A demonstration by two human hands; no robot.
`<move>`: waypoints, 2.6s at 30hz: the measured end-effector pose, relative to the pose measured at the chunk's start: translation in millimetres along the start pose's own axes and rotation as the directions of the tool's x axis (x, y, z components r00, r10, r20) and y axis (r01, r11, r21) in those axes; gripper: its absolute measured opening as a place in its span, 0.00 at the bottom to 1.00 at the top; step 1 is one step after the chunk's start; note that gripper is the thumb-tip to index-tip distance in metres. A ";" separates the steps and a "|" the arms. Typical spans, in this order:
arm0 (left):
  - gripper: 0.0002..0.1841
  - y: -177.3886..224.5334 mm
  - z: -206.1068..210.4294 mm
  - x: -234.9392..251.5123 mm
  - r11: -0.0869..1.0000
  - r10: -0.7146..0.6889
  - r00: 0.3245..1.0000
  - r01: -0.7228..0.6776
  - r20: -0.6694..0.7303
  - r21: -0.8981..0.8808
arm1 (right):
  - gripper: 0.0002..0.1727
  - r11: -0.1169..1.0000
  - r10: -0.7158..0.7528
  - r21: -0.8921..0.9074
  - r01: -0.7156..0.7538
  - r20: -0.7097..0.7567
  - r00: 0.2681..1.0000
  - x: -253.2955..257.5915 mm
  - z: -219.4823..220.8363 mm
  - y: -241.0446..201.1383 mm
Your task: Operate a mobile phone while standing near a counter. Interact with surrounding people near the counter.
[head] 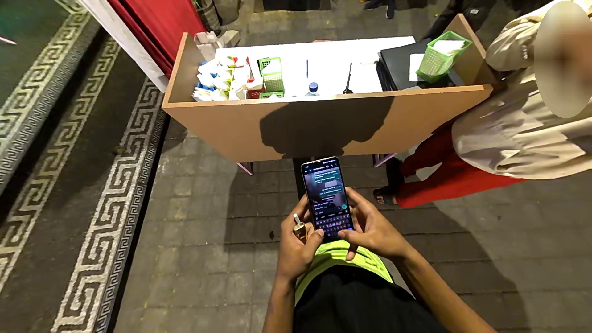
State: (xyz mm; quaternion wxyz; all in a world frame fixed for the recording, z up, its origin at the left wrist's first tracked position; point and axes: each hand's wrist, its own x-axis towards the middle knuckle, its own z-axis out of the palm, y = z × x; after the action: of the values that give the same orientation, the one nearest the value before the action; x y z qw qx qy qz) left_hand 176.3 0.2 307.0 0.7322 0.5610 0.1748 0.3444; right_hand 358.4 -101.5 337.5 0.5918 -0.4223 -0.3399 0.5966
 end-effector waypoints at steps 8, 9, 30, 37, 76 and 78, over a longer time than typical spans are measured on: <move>0.41 2.8 0.1 2.3 1.000 0.006 1.000 -0.006 -0.009 0.008 | 0.49 0.999 -0.003 0.042 0.002 0.030 1.000 2.5 0.2 -2.4; 0.41 3.0 0.2 2.3 1.000 0.003 1.000 -0.003 -0.012 0.015 | 0.50 0.999 -0.004 0.040 0.002 0.030 1.000 2.6 0.3 -2.4; 0.44 6.0 13.3 1.9 0.994 -0.001 0.994 0.012 -0.105 0.104 | 0.49 1.000 -0.028 0.007 0.028 0.014 1.000 -0.3 0.1 -2.2; 0.44 6.4 12.5 1.5 0.995 0.007 0.996 0.002 -0.093 0.101 | 0.48 1.000 -0.029 0.007 0.029 0.026 0.999 -0.1 0.1 -3.0; 0.44 10.0 13.3 -2.9 0.994 0.008 0.998 -0.001 -0.063 0.109 | 0.47 0.998 -0.032 0.052 0.028 0.074 0.997 -6.3 -3.8 -0.5; 0.44 9.7 13.9 -2.7 0.994 0.010 0.997 -0.002 -0.071 0.113 | 0.46 0.998 -0.030 0.048 0.027 0.062 0.998 -6.7 -2.8 -0.6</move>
State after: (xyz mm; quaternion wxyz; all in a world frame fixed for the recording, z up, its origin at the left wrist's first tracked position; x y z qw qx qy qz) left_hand 180.3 -10.1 320.1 0.6917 0.5893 0.2183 0.3558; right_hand 360.8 -108.4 337.6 0.5991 -0.3842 -0.3502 0.6090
